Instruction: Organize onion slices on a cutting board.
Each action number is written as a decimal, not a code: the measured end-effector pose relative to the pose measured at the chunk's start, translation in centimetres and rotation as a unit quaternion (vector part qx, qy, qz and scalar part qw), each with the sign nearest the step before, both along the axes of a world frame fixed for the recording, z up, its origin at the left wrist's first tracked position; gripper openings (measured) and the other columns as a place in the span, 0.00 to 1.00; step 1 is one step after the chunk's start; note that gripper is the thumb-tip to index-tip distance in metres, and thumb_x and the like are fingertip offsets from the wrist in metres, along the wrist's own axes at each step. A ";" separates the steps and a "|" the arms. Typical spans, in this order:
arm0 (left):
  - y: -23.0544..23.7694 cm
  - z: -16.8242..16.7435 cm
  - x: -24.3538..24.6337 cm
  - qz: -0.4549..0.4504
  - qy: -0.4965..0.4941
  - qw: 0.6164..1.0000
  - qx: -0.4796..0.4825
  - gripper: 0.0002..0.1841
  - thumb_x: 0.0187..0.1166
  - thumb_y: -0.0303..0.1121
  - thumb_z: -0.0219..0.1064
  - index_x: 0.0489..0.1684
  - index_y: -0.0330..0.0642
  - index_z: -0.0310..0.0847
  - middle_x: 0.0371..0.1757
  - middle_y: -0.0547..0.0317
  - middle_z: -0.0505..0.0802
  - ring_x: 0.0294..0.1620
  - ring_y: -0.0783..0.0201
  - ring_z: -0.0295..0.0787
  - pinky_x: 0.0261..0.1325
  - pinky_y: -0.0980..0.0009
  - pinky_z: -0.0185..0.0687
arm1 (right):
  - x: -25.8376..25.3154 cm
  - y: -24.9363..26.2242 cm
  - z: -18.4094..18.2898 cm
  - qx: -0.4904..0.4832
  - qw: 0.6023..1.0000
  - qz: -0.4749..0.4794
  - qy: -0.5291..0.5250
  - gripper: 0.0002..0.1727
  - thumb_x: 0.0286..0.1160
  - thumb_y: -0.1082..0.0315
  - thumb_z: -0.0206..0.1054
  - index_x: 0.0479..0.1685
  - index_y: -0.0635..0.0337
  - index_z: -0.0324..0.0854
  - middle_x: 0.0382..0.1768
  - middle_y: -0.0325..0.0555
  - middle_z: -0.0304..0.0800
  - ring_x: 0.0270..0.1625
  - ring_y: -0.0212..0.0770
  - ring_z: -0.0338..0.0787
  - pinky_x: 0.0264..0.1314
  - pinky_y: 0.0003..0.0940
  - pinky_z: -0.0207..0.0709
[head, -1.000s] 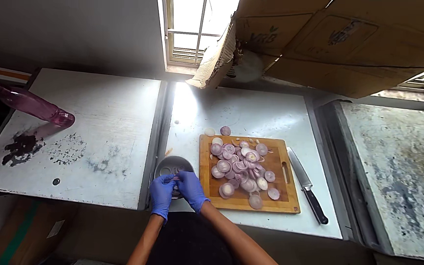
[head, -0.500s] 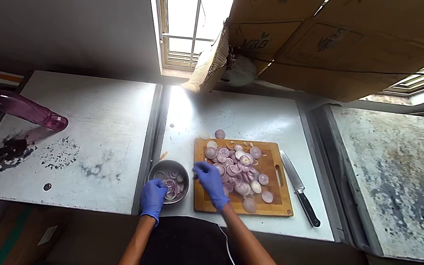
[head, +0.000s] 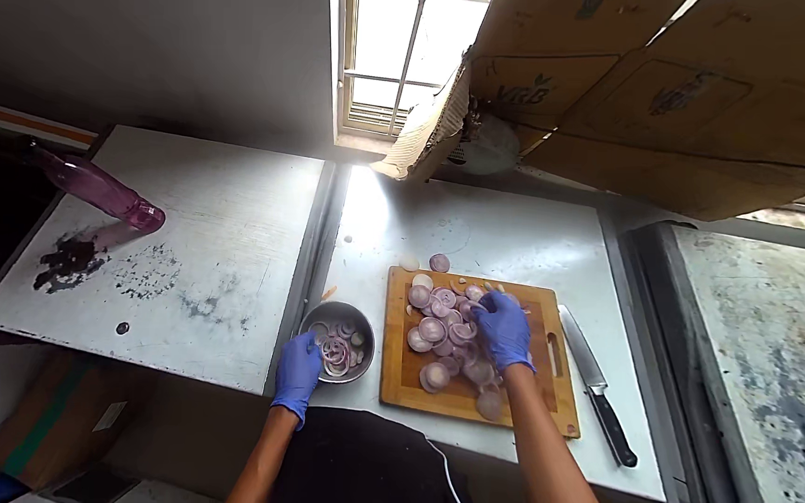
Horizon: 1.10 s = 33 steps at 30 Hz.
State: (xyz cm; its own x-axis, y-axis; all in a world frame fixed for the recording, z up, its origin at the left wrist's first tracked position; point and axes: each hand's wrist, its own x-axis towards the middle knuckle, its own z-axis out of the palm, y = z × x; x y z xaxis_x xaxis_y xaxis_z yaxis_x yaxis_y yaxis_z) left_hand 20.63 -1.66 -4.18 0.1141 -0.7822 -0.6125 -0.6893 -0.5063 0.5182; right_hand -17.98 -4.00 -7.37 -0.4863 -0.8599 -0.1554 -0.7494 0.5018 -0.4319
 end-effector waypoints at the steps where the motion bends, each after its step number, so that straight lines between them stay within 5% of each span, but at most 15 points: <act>1: 0.2 0.1 0.4 0.034 0.012 0.999 -0.010 0.18 0.86 0.32 0.61 0.70 0.37 0.84 0.59 0.47 0.94 0.59 0.55 0.93 0.70 0.55 0.84 | 0.4 0.4 -0.1 -0.042 0.999 0.005 0.009 0.04 0.69 0.70 0.78 0.37 0.60 0.90 0.40 0.57 0.92 0.49 0.61 0.91 0.54 0.69 0.80; 6: 0.8 0.4 1.3 0.125 0.193 0.973 0.008 0.14 0.89 0.35 0.61 0.54 0.34 0.89 0.42 0.53 0.97 0.35 0.63 0.97 0.44 0.65 0.95 | 4.0 2.0 0.6 -0.228 0.973 0.033 -0.028 0.03 0.68 0.74 0.77 0.37 0.62 0.92 0.46 0.54 0.95 0.54 0.54 0.92 0.58 0.59 0.82; 9: 0.8 1.1 0.1 0.129 0.384 0.913 0.043 0.19 0.93 0.38 0.54 0.60 0.30 0.85 0.47 0.47 0.98 0.41 0.57 0.98 0.47 0.62 0.95 | 10.4 3.2 1.6 -0.297 0.938 0.166 -0.069 0.06 0.69 0.72 0.72 0.39 0.58 0.94 0.52 0.48 0.95 0.52 0.46 0.95 0.51 0.47 0.91; 12: 0.8 1.4 -2.0 0.151 0.475 0.867 0.020 0.18 0.91 0.34 0.56 0.68 0.29 0.80 0.53 0.43 0.96 0.49 0.53 0.97 0.55 0.59 0.93 | 18.0 4.1 1.6 -0.337 0.893 0.292 -0.052 0.09 0.76 0.69 0.67 0.35 0.53 0.95 0.48 0.48 0.98 0.36 0.44 0.97 0.31 0.42 0.90; 15: 0.8 0.8 -2.7 0.204 0.426 0.878 -0.073 0.13 0.82 0.21 0.65 0.61 0.25 0.83 0.47 0.43 0.96 0.43 0.56 0.97 0.51 0.63 0.95 | 20.3 4.3 0.3 -0.282 0.880 0.350 -0.156 0.09 0.77 0.71 0.66 0.41 0.50 0.94 0.58 0.46 0.94 0.47 0.41 0.97 0.43 0.38 0.92; 17: 0.8 0.2 -2.1 0.202 0.387 0.893 -0.108 0.13 0.78 0.18 0.67 0.58 0.25 0.85 0.45 0.44 0.96 0.41 0.58 0.96 0.50 0.64 0.94 | 20.4 4.3 -0.2 -0.246 0.885 0.326 -0.223 0.10 0.71 0.72 0.67 0.41 0.51 0.94 0.56 0.43 0.94 0.50 0.36 0.96 0.48 0.34 0.92; 20: 0.8 -0.1 -1.6 0.162 0.338 0.919 -0.123 0.11 0.76 0.20 0.70 0.53 0.30 0.89 0.43 0.49 0.97 0.41 0.60 0.97 0.50 0.65 0.95 | 21.4 4.4 0.1 -0.189 0.914 0.217 -0.287 0.09 0.70 0.68 0.74 0.46 0.59 0.91 0.47 0.44 0.93 0.40 0.32 0.94 0.42 0.28 0.92; 23: 0.9 -0.5 -1.4 0.134 0.283 0.941 -0.126 0.09 0.76 0.26 0.71 0.50 0.33 0.89 0.43 0.52 0.96 0.42 0.63 0.96 0.51 0.66 0.93 | 22.1 3.8 0.2 -0.106 0.928 0.152 -0.322 0.20 0.69 0.61 0.77 0.59 0.58 0.90 0.51 0.45 0.91 0.43 0.34 0.92 0.49 0.31 0.89; 25: 0.8 -1.0 -1.2 0.120 0.265 0.949 -0.125 0.09 0.75 0.26 0.70 0.48 0.32 0.89 0.44 0.51 0.96 0.44 0.64 0.94 0.53 0.66 0.91 | 22.1 3.7 0.2 -0.067 0.911 0.135 -0.383 0.16 0.68 0.63 0.78 0.54 0.57 0.91 0.48 0.43 0.93 0.45 0.33 0.92 0.52 0.31 0.88; 27: 0.9 -1.4 -1.1 0.091 0.265 0.952 -0.128 0.10 0.75 0.26 0.69 0.49 0.33 0.89 0.46 0.52 0.95 0.47 0.65 0.94 0.56 0.66 0.90 | 22.1 3.9 0.4 -0.049 0.891 0.120 -0.436 0.08 0.68 0.68 0.78 0.42 0.60 0.93 0.39 0.42 0.96 0.41 0.33 0.93 0.49 0.31 0.88; 29: 1.2 -1.6 -1.0 0.074 0.274 0.949 -0.139 0.12 0.75 0.29 0.71 0.52 0.35 0.90 0.48 0.54 0.96 0.49 0.66 0.94 0.60 0.68 0.90 | 22.2 4.1 0.4 -0.018 0.882 0.119 -0.456 0.06 0.71 0.71 0.75 0.42 0.62 0.93 0.36 0.42 0.95 0.36 0.33 0.94 0.43 0.31 0.90; 33: 1.6 -1.6 -1.4 0.074 0.211 0.962 -0.156 0.09 0.79 0.30 0.70 0.51 0.39 0.93 0.45 0.57 0.98 0.47 0.69 0.96 0.60 0.69 0.90 | 22.7 3.9 0.5 0.032 0.909 0.115 -0.400 0.07 0.72 0.65 0.73 0.38 0.56 0.94 0.29 0.37 0.95 0.30 0.31 0.93 0.40 0.32 0.89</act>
